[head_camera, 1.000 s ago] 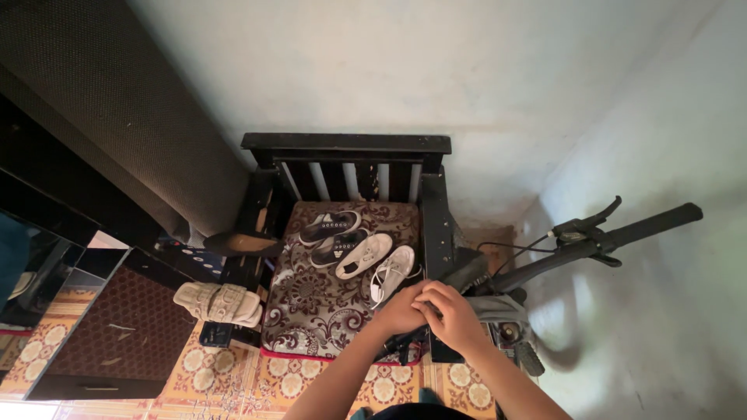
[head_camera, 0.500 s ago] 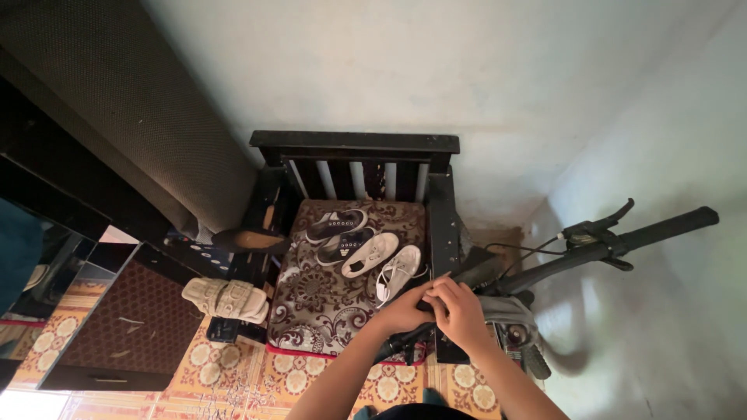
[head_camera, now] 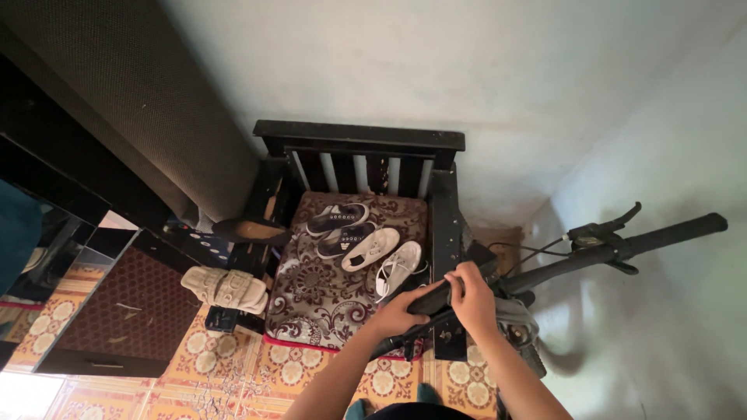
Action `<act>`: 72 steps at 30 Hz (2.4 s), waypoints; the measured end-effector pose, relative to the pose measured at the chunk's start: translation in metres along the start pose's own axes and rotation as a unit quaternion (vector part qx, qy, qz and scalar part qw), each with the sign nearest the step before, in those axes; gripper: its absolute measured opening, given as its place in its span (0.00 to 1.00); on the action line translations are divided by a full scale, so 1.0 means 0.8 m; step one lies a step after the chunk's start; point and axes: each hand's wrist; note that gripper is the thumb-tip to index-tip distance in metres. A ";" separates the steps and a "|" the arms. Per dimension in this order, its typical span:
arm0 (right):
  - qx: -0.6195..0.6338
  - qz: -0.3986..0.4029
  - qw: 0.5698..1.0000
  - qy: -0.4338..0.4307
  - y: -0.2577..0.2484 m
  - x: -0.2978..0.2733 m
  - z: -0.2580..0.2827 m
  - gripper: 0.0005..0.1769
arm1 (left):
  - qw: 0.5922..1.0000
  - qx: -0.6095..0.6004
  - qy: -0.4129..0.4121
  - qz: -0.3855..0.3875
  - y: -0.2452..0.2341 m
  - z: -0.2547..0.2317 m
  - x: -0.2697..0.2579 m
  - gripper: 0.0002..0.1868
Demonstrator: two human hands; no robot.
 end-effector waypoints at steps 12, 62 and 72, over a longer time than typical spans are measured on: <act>-0.157 0.244 0.951 0.105 -0.027 0.046 -0.022 0.09 | 0.999 0.004 -0.025 0.025 -0.017 -0.037 -0.016 0.43; -0.080 -0.342 0.932 0.089 -0.116 -0.028 0.000 0.12 | 0.967 0.207 0.094 -0.118 0.165 -0.105 0.167 0.21; -0.075 -0.334 0.938 0.042 -0.121 0.001 -0.008 0.11 | 0.988 0.131 0.050 -0.060 0.132 -0.141 0.160 0.24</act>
Point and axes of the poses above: each hand's wrist, its own x-axis towards the middle knuckle, its own y-axis out of the palm, z = x × y, and after that the axes turned 13 degrees about x, right-handed
